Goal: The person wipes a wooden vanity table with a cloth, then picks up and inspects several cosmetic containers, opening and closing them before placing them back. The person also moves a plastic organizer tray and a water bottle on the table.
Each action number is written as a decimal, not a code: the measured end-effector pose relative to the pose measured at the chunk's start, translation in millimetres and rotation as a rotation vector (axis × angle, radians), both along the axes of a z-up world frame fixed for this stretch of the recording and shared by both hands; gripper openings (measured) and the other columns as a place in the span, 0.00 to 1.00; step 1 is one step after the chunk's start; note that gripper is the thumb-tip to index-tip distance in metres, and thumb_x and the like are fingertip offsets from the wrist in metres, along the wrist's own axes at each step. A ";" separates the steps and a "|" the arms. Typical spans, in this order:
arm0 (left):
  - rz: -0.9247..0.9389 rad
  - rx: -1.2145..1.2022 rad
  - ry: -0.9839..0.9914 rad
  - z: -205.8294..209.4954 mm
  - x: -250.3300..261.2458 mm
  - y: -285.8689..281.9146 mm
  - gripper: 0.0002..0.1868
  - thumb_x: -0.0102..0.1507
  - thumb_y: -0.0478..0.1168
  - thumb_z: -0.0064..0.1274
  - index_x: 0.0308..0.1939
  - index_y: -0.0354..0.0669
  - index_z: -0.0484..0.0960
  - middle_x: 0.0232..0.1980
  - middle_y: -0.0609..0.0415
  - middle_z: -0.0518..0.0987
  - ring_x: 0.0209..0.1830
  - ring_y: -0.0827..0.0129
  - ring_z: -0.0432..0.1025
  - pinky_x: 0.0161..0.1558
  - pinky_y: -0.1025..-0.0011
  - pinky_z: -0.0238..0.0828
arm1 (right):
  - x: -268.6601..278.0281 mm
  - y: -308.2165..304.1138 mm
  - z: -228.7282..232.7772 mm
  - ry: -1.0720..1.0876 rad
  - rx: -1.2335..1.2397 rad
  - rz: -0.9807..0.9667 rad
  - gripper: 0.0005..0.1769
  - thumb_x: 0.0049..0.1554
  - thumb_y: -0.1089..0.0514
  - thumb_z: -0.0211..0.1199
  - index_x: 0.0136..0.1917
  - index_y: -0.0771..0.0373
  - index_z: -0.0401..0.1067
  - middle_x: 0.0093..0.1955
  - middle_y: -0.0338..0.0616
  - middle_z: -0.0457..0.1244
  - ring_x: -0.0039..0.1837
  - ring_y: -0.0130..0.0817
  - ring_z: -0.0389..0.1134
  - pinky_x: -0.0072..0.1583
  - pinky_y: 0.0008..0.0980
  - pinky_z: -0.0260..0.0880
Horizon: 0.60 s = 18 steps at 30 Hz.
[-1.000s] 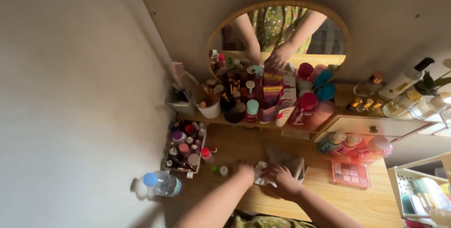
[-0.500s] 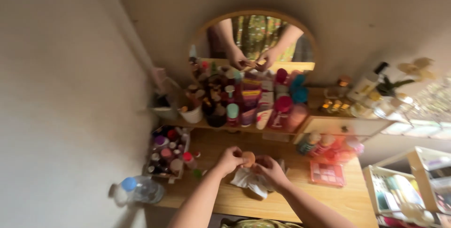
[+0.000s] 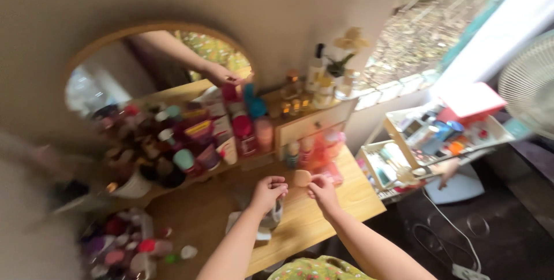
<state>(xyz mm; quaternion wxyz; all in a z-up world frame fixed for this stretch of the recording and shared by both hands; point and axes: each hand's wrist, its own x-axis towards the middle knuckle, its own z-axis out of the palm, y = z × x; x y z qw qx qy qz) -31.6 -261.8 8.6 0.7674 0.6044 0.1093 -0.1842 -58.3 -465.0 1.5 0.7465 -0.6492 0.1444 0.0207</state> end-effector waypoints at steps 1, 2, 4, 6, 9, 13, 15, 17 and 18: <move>-0.003 -0.007 -0.028 -4.5 6.0 -14.6 0.19 0.61 0.25 0.61 0.57 0.30 0.79 0.44 0.38 0.85 0.31 0.65 0.83 0.35 0.79 0.87 | -4.3 -14.9 4.2 0.028 -0.005 -0.098 0.14 0.54 0.66 0.64 0.54 0.66 0.71 0.42 0.44 0.65 0.37 0.25 0.66 0.39 0.20 0.72; -0.006 -0.014 -0.056 -8.9 11.5 -29.3 0.20 0.60 0.24 0.61 0.56 0.30 0.80 0.43 0.39 0.85 0.30 0.66 0.83 0.34 0.81 0.86 | -9.1 -29.6 8.5 0.056 -0.010 -0.196 0.18 0.53 0.64 0.67 0.57 0.67 0.69 0.43 0.45 0.66 0.35 0.22 0.64 0.37 0.15 0.69; -0.038 0.024 -0.062 -7.2 16.7 -54.3 0.17 0.59 0.24 0.63 0.52 0.30 0.82 0.38 0.40 0.85 0.26 0.66 0.81 0.30 0.80 0.86 | -18.2 -57.6 5.7 0.078 -0.016 -0.257 0.19 0.52 0.63 0.69 0.56 0.66 0.70 0.43 0.45 0.67 0.34 0.24 0.65 0.35 0.17 0.69; -0.065 0.061 -0.071 -1.5 17.1 -74.4 0.14 0.57 0.25 0.65 0.47 0.30 0.85 0.33 0.41 0.84 0.22 0.66 0.80 0.26 0.79 0.86 | -24.7 -80.6 0.1 0.100 -0.023 -0.314 0.19 0.52 0.62 0.72 0.56 0.64 0.70 0.42 0.45 0.68 0.33 0.26 0.66 0.34 0.18 0.68; -0.139 0.125 -0.066 9.4 13.4 -91.5 0.09 0.57 0.29 0.68 0.39 0.28 0.87 0.24 0.42 0.81 0.14 0.71 0.75 0.17 0.82 0.77 | -26.4 -102.3 -14.5 0.142 -0.003 -0.368 0.19 0.54 0.59 0.72 0.56 0.60 0.69 0.44 0.42 0.70 0.35 0.25 0.66 0.37 0.19 0.67; -0.102 0.353 -0.131 -2.5 26.3 -101.7 0.16 0.63 0.52 0.63 0.28 0.45 0.88 0.20 0.51 0.80 0.16 0.71 0.73 0.19 0.78 0.72 | -20.3 -114.7 -26.5 0.153 0.113 -0.393 0.18 0.55 0.58 0.72 0.55 0.55 0.68 0.45 0.36 0.70 0.36 0.23 0.67 0.38 0.18 0.67; -0.113 0.522 -0.226 -8.0 29.4 -102.8 0.20 0.64 0.62 0.59 0.23 0.61 0.91 0.23 0.60 0.83 0.24 0.73 0.77 0.27 0.77 0.73 | -20.4 -112.7 -9.3 0.145 0.162 -0.395 0.18 0.54 0.59 0.72 0.54 0.53 0.68 0.44 0.34 0.70 0.36 0.23 0.66 0.38 0.18 0.65; -0.119 0.591 -0.284 -6.1 23.5 -101.4 0.06 0.62 0.49 0.64 0.43 0.68 0.91 0.39 0.65 0.88 0.37 0.74 0.80 0.39 0.74 0.80 | -23.5 -104.6 25.2 -0.096 -0.074 -0.422 0.09 0.55 0.65 0.67 0.49 0.57 0.72 0.41 0.34 0.67 0.40 0.22 0.63 0.43 0.20 0.65; -0.112 0.591 -0.285 13.0 20.9 -108.3 0.06 0.62 0.49 0.64 0.43 0.68 0.91 0.39 0.65 0.88 0.37 0.74 0.80 0.39 0.74 0.80 | -23.7 -105.9 42.7 -0.100 -0.074 -0.416 0.09 0.55 0.65 0.67 0.49 0.57 0.72 0.41 0.34 0.67 0.40 0.22 0.63 0.43 0.20 0.65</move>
